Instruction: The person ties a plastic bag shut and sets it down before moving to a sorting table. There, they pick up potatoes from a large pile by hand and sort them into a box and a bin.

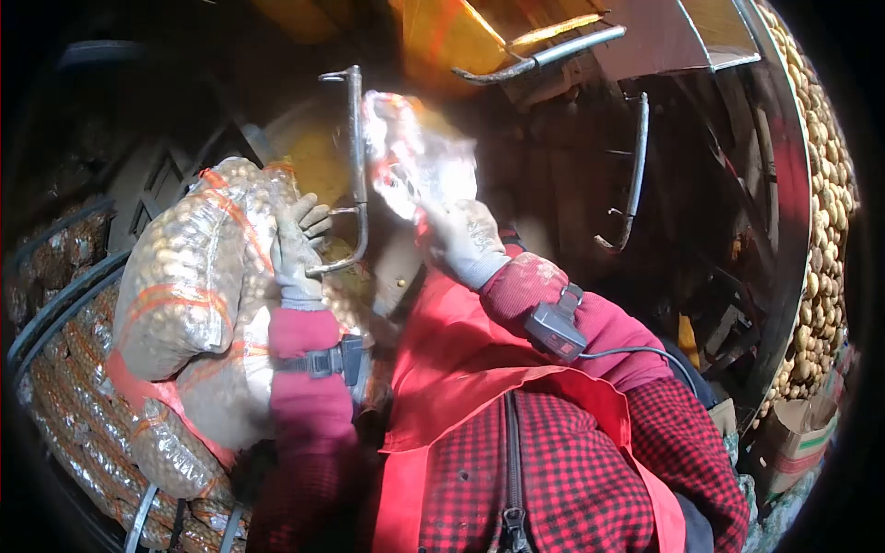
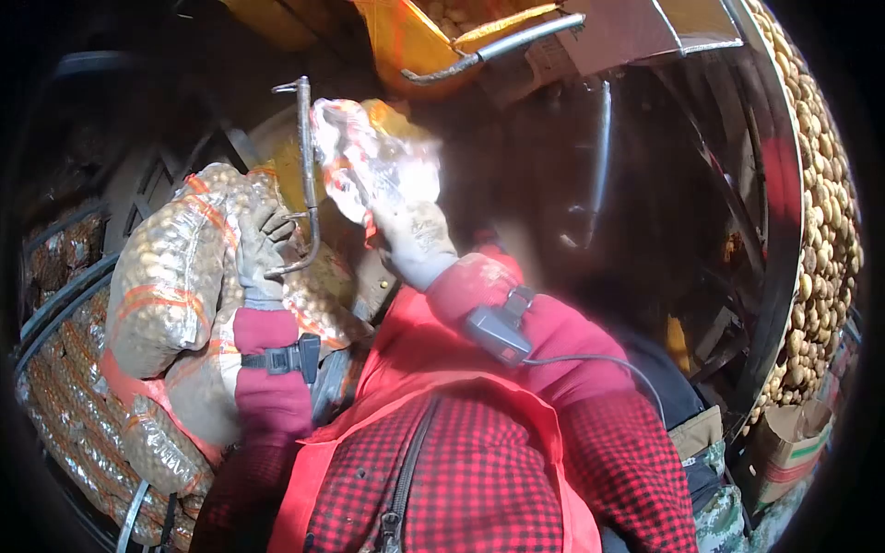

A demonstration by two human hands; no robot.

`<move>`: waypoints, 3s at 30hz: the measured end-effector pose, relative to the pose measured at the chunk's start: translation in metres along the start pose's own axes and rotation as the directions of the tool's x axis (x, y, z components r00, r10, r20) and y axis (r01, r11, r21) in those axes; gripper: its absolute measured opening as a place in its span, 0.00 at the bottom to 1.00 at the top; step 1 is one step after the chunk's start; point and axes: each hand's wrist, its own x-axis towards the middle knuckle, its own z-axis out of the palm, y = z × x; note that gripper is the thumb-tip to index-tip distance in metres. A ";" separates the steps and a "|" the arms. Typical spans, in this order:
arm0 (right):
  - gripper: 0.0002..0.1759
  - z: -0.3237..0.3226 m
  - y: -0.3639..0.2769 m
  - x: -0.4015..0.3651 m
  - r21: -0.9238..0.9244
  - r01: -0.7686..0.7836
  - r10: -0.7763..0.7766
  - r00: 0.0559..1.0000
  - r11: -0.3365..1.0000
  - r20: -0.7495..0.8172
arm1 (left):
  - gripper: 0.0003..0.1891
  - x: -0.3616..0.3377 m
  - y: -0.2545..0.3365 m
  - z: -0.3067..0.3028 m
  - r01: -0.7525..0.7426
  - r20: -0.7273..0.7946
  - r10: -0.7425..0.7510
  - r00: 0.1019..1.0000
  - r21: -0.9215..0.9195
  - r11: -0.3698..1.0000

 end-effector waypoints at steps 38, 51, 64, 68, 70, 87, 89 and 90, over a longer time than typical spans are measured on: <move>0.24 0.006 -0.010 0.026 0.126 -0.053 0.060 0.997 0.991 -0.047 | 0.19 -0.033 0.055 0.105 -0.248 0.152 0.196 0.969 0.633 0.734; 0.21 0.024 -0.034 0.027 0.037 -0.178 0.174 0.981 0.983 0.085 | 0.13 -0.016 0.074 0.132 -0.031 0.135 -0.139 0.981 0.818 0.575; 0.21 0.043 -0.032 0.024 0.204 -0.340 0.337 0.940 0.918 0.051 | 0.13 -0.003 0.038 0.125 -0.111 0.095 0.060 0.994 0.744 0.659; 0.17 0.057 -0.021 0.020 0.002 -0.251 0.251 0.968 0.968 -0.017 | 0.10 -0.011 0.043 0.132 -0.100 0.079 0.062 0.995 0.715 0.692; 0.14 0.059 -0.022 0.023 -0.048 -0.269 0.269 0.963 0.962 0.003 | 0.10 -0.009 0.039 0.131 -0.116 0.074 0.090 0.993 0.708 0.697; 0.24 -0.007 0.069 -0.045 0.812 -0.416 0.499 0.847 0.409 0.183 | 0.07 -0.012 0.034 0.136 -0.105 0.041 0.104 0.994 0.664 0.740; 0.18 -0.036 0.062 -0.035 0.789 -0.407 0.675 0.738 0.461 -0.015 | 0.07 -0.014 0.033 0.139 -0.113 0.049 0.105 0.993 0.612 0.783; 0.18 -0.043 0.061 -0.032 0.812 -0.381 0.679 0.734 0.443 -0.027 | 0.06 -0.014 0.033 0.140 -0.157 0.074 0.144 0.987 0.647 0.746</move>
